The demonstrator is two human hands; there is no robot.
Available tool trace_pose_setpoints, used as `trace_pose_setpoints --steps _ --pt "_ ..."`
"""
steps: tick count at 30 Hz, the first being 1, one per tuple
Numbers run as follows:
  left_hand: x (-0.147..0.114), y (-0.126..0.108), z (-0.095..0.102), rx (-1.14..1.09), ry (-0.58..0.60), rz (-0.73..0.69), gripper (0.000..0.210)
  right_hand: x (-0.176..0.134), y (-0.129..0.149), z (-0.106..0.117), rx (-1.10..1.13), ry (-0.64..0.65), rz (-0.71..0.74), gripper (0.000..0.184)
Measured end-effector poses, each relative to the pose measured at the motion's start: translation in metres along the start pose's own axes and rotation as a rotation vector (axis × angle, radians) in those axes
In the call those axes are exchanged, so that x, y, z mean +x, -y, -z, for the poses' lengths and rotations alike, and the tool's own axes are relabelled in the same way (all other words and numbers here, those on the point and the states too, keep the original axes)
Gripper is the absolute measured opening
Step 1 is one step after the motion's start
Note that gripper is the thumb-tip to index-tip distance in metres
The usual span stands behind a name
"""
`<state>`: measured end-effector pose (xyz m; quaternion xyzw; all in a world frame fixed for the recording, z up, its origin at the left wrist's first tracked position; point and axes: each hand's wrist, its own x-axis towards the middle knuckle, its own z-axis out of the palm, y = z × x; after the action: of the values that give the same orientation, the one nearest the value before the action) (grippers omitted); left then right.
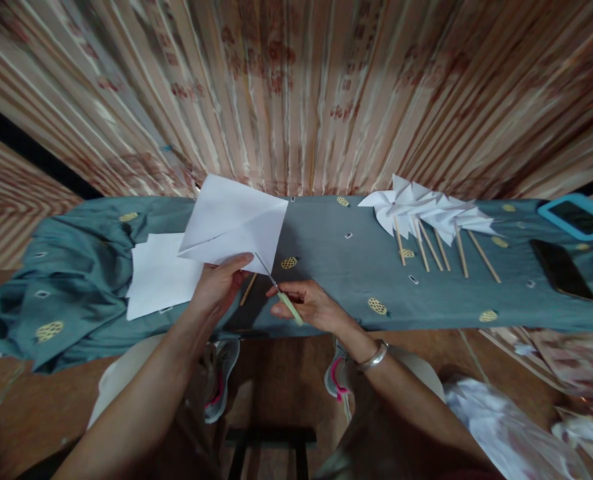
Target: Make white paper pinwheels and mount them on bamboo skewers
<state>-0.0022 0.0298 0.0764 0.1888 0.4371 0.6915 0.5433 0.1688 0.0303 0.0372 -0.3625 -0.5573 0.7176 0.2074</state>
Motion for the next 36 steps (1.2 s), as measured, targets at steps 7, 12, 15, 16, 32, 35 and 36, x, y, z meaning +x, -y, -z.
trace_pose_setpoints --steps 7,12,15,16,32,35,36 --pt "-0.001 -0.0007 -0.0002 0.01 -0.011 -0.013 0.063 -0.0003 -0.0002 -0.0009 -0.003 -0.003 -0.012 0.047" --pt "-0.0002 0.0 0.0006 -0.006 -0.012 -0.007 0.057 0.001 -0.0018 -0.0011 0.022 -0.018 -0.031 0.047" --pt "-0.0001 0.0 0.0006 -0.004 -0.016 -0.001 0.054 0.0017 -0.0015 -0.0013 0.04 -0.021 -0.033 0.047" --pt "-0.0001 0.0 0.0005 0.0 -0.018 0.001 0.053 0.0017 -0.0009 -0.0015 0.041 -0.021 -0.034 0.046" --pt "0.0014 0.0015 0.0022 0.011 -0.016 -0.035 0.06 0.0009 0.0026 -0.003 0.038 -0.039 -0.039 0.05" --pt "0.0012 0.0026 0.0026 0.026 -0.012 -0.026 0.062 0.001 0.0014 -0.0025 0.021 -0.034 -0.024 0.049" --pt "0.0011 0.0034 0.0029 0.028 -0.006 -0.022 0.063 0.001 0.0011 -0.0023 0.018 -0.032 -0.02 0.049"
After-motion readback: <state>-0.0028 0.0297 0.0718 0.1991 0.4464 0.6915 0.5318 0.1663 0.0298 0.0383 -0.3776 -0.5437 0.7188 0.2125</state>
